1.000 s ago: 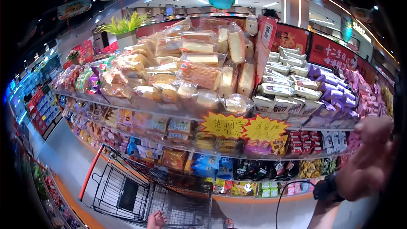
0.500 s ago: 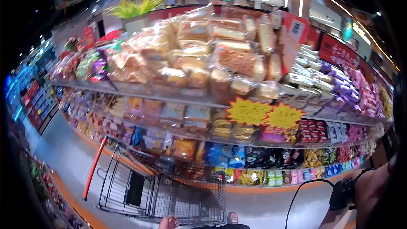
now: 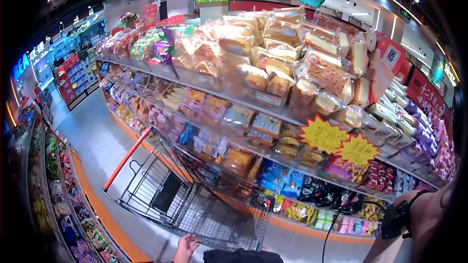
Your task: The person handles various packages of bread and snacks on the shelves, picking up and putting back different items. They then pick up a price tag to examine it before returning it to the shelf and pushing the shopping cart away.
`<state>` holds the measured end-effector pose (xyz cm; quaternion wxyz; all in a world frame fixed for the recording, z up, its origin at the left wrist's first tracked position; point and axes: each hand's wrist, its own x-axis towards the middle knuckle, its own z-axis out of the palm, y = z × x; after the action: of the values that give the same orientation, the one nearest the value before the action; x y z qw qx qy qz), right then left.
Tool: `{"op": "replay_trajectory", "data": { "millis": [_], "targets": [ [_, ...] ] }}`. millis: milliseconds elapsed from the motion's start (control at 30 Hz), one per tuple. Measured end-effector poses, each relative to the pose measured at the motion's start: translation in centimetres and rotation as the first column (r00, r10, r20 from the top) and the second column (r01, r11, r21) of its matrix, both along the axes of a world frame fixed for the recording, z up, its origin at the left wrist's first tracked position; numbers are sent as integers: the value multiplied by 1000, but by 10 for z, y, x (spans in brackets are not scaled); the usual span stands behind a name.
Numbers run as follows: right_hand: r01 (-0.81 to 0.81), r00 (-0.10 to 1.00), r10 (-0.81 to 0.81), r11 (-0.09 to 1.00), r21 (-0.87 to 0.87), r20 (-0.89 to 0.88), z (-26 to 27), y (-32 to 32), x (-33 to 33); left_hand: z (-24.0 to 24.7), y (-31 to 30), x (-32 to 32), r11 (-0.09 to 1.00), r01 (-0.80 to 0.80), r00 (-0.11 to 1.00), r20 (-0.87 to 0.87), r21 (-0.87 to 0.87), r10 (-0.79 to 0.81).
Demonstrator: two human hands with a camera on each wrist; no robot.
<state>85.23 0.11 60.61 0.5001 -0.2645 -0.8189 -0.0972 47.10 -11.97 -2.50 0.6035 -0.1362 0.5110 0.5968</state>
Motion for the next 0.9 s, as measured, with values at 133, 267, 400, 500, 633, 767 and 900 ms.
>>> {"op": "replay_trajectory", "data": {
  "millis": [133, 267, 400, 500, 633, 767, 900],
  "targets": [
    [-31, 999, 32, 998, -55, 15, 4, 1, -2, 48, 7, 16, 994, -49, 996, -67, 94, 55],
    [-36, 999, 38, 997, -62, 17, 7, -12, -3, 21, 10, -1, 1000, -28, 1000, -7, 9, 28],
    [-15, 1000, 17, 996, -85, 24, 6, -32, -3, 18, 8, -14, 999, 20, 1000, -5, -33, -20],
    [16, 999, -11, 988, -152, 32, 0, -46, -5, 23, 15, -23, 996, 69, 998, -7, -63, -70],
    [-11, 1000, 11, 998, -69, 3, -52, -8, 0, 0, 30, -45, 989, 148, 989, 3, -11, -148],
    [8, 994, 1, 996, -84, 106, -82, 48, -15, 8, 59, -51, 985, 171, 985, -4, 10, -171],
    [152, 974, -89, 938, -313, 206, -118, 96, -20, 19, 79, -48, 988, 155, 988, -17, 0, -155]
  ]
}}
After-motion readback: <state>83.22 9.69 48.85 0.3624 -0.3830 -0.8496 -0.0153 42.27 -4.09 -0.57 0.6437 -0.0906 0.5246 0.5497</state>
